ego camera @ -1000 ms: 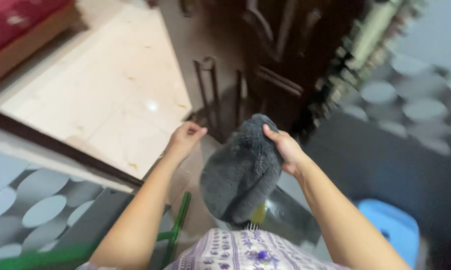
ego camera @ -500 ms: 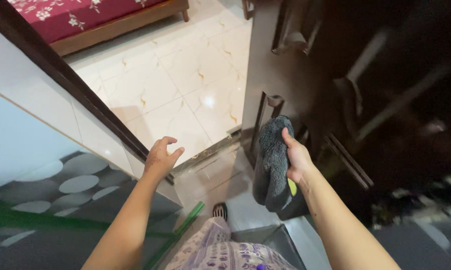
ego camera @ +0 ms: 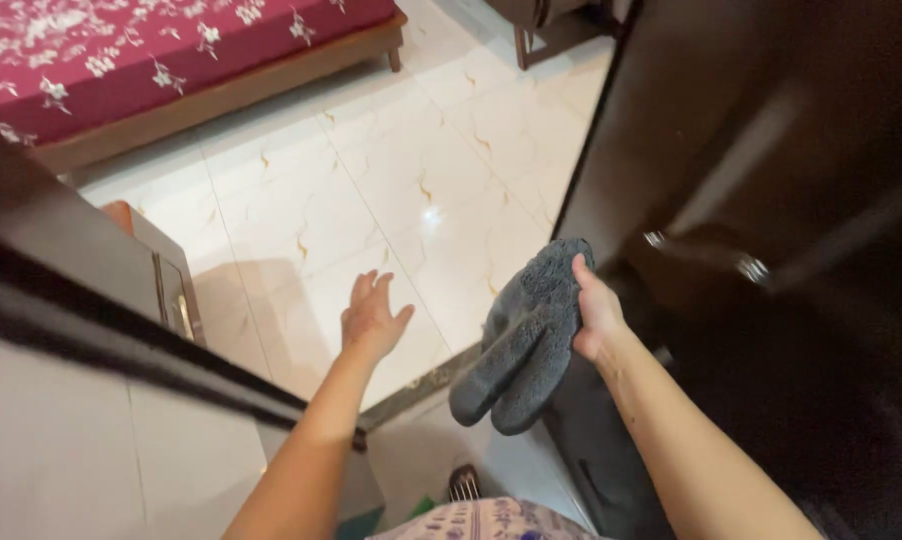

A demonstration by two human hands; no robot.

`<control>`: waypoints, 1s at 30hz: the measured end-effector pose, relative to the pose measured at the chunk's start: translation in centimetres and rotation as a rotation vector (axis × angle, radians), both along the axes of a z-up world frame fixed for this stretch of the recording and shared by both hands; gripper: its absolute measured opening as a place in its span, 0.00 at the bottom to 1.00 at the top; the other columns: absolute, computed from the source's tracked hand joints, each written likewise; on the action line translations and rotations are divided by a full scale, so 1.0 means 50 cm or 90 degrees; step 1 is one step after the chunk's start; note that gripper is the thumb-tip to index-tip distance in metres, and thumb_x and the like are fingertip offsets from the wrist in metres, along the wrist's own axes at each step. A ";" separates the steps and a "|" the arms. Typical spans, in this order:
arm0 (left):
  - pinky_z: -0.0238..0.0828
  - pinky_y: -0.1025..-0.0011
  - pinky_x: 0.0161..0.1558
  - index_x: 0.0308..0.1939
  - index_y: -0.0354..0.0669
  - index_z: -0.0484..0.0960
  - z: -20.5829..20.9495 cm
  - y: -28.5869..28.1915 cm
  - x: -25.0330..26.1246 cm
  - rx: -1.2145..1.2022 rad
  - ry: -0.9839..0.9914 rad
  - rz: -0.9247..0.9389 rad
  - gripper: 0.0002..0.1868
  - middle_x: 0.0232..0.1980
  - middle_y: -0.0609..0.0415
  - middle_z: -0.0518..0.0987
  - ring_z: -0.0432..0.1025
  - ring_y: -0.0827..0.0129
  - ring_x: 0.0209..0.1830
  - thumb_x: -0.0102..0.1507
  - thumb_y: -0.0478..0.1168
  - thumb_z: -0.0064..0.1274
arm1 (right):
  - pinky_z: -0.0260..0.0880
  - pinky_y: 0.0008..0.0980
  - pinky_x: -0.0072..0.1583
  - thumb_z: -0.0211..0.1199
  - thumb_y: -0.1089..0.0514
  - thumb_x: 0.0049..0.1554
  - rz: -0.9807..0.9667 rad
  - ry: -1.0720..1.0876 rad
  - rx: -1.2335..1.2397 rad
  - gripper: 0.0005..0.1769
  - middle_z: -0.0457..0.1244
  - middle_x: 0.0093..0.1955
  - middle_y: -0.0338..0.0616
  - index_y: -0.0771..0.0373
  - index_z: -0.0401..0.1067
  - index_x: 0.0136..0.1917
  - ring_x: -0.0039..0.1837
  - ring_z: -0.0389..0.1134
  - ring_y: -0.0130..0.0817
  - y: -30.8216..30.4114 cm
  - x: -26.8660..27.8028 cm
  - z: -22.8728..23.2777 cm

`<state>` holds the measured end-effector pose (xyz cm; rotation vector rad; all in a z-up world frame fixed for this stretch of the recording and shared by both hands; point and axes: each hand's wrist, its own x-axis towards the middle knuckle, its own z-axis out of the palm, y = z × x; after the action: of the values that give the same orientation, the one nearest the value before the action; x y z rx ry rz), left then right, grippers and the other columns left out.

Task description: The person cleans a wooden table and nightstand using a cloth and washes the cloth in a sink.

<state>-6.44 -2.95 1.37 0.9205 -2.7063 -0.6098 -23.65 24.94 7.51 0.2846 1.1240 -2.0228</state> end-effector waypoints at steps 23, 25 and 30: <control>0.49 0.38 0.70 0.74 0.50 0.62 0.097 -0.618 -0.253 0.021 -0.025 0.273 0.41 0.81 0.47 0.52 0.42 0.52 0.82 0.60 0.53 0.61 | 0.70 0.53 0.65 0.48 0.38 0.67 0.149 0.096 -0.068 0.29 0.68 0.62 0.50 0.63 0.71 0.63 0.63 0.69 0.50 -0.811 -0.528 0.044; 0.48 0.38 0.71 0.73 0.50 0.63 0.122 -0.665 -0.270 -0.002 0.015 0.290 0.40 0.81 0.47 0.53 0.42 0.51 0.83 0.60 0.52 0.61 | 0.69 0.54 0.66 0.45 0.37 0.66 0.175 0.114 -0.076 0.29 0.67 0.63 0.49 0.59 0.69 0.64 0.65 0.69 0.49 -0.884 -0.559 0.068; 0.48 0.37 0.71 0.74 0.51 0.62 0.160 -0.755 -0.247 0.011 -0.016 0.356 0.41 0.82 0.49 0.51 0.41 0.53 0.83 0.60 0.53 0.60 | 0.68 0.55 0.68 0.43 0.36 0.67 0.252 0.145 -0.088 0.31 0.67 0.65 0.50 0.62 0.69 0.65 0.67 0.68 0.50 -1.051 -0.611 0.099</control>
<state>-18.80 -40.70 9.38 1.6055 -2.2955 -0.4982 -54.19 -27.64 12.47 -0.2294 1.0713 -1.7933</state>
